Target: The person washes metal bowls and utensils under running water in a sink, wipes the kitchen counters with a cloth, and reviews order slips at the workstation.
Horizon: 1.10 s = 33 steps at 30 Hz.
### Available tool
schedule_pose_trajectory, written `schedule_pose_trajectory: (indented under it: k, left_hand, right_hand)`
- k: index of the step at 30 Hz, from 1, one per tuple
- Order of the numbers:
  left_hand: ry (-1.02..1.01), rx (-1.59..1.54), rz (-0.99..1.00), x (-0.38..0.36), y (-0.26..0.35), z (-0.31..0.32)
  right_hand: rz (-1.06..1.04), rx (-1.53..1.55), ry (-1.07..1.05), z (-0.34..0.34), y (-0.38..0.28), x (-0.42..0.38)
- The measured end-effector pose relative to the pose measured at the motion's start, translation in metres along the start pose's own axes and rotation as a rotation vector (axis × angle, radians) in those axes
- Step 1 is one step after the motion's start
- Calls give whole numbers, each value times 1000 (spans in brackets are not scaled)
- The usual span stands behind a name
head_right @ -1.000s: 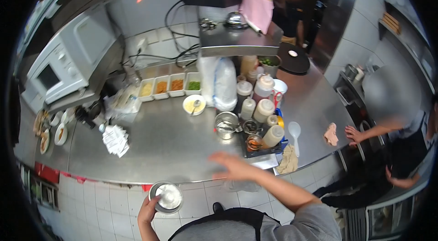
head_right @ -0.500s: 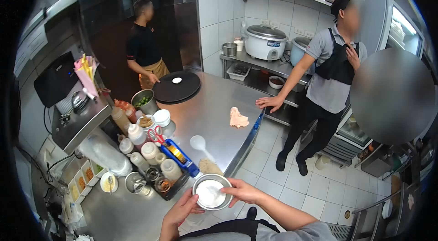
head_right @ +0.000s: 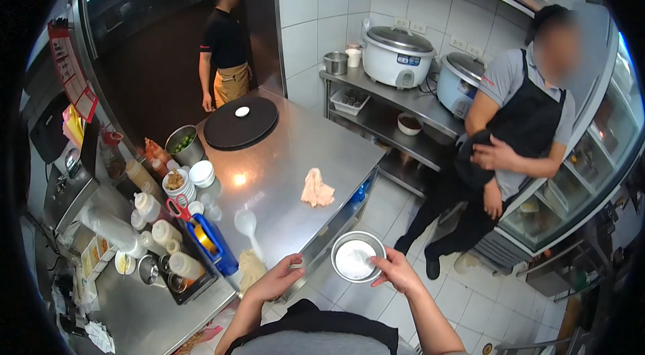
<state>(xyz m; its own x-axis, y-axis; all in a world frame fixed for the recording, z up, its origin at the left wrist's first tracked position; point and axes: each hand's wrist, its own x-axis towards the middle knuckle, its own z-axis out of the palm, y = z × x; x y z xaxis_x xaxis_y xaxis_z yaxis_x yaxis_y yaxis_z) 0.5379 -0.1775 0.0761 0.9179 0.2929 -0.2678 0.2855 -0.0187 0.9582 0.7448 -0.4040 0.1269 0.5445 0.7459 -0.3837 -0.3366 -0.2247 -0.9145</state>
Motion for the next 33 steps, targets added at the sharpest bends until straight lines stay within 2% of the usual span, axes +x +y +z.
schedule_pose_trajectory:
  k: [7, 11, 12, 14, 17, 21, 27, 28, 31, 33]
  left_hand:
    - [84, 264, -6, 117, 22, -27]
    - [186, 396, 213, 206, -9, -39]
    - [197, 406, 218, 226, -12, -38]
    - [173, 604, 292, 270, -40, -38]
    - [206, 854, -31, 307, -31, -39]
    - [508, 961, 86, 350, -32, -59]
    - [742, 1010, -26, 389, -31, -78]
    - [774, 1023, -35, 397, -21, -79]
    - [820, 1017, -34, 397, 57, -74]
    - [782, 982, -61, 403, 54, -77]
  right_hand:
    - [39, 130, -36, -42, -11, 103]
    - [39, 123, -16, -54, -47, 158]
    - [34, 103, -3, -60, -55, 172]
    - [13, 128, 17, -72, -80, 198]
    - [-22, 190, 37, -91, -109, 242]
    - [-53, 176, 10, -118, -156, 324]
    - [-72, 256, -66, -158, -248, 530]
    - [-91, 295, -108, -161, -261, 574]
    - [-142, 318, -57, -160, -301, 703]
    - [-181, 370, 16, -154, -329, 785]
